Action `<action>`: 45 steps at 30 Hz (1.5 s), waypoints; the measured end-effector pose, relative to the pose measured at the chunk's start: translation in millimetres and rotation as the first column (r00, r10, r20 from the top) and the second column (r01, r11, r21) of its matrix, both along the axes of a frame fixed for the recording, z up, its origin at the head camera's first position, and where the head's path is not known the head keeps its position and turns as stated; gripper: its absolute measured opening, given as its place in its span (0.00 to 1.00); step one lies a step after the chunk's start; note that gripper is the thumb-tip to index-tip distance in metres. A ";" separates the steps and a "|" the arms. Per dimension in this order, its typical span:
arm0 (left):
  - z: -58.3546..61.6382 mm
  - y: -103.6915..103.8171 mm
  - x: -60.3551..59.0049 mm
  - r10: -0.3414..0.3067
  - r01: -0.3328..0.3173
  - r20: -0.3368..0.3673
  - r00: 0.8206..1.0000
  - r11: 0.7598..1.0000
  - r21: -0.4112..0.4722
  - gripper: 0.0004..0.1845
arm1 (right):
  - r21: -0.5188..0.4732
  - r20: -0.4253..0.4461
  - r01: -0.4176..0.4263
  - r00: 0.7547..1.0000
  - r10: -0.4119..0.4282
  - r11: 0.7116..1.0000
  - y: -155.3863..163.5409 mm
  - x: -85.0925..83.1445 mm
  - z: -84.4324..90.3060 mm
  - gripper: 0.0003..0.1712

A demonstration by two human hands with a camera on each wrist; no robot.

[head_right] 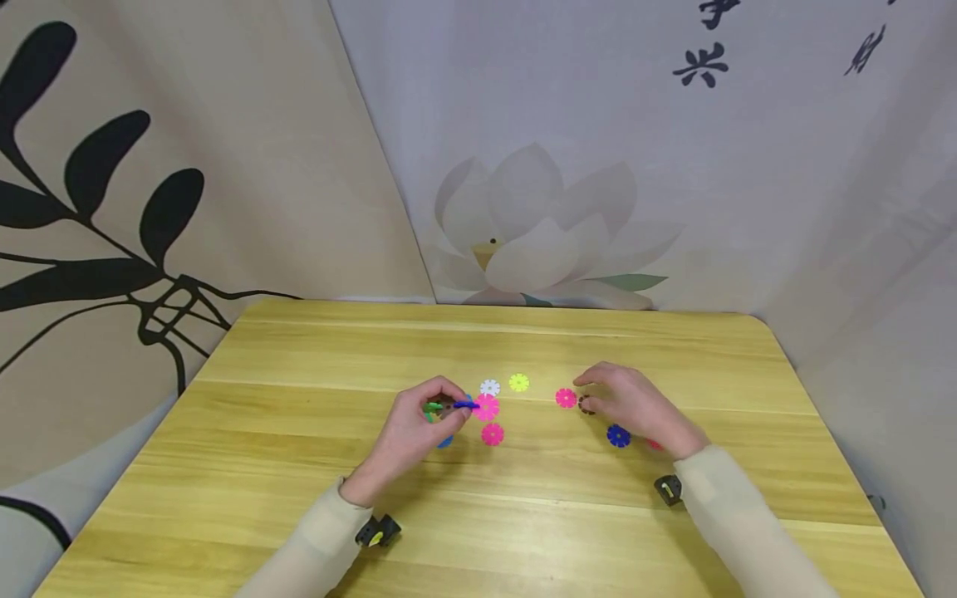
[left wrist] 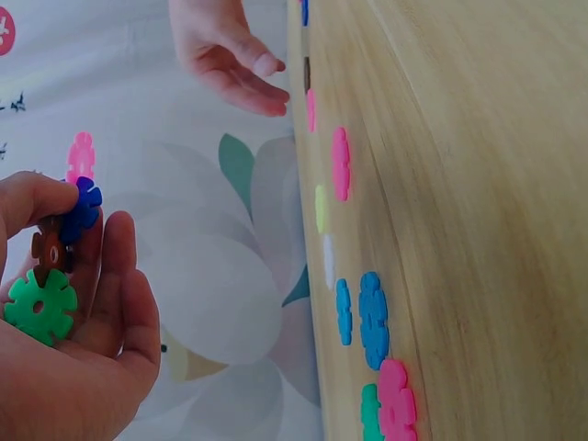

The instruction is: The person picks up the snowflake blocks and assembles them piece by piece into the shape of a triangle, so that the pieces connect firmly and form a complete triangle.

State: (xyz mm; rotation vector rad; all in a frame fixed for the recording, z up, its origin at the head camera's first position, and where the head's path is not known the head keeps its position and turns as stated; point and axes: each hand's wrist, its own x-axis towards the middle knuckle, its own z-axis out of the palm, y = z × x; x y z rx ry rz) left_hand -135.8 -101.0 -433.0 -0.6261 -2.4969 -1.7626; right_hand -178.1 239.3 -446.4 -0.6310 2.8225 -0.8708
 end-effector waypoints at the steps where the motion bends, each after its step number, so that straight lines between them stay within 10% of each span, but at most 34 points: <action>1: 0.3 -0.1 0.0 0.000 0.000 0.001 1.000 1.000 0.003 0.05 | 0.016 0.011 -0.011 1.000 0.011 1.000 1.1 -0.9 0.2 0.18; 17: 0.1 0.5 1.1 -0.001 0.001 0.032 0.999 1.000 -0.001 0.05 | 0.129 0.014 -0.083 0.997 0.082 0.988 10.6 -8.0 -9.4 0.19; 45: 1.0 2.5 1.1 -0.006 0.006 0.024 1.000 1.000 0.009 0.07 | -0.047 -0.015 0.011 1.000 -0.012 0.999 7.6 3.1 -6.5 0.07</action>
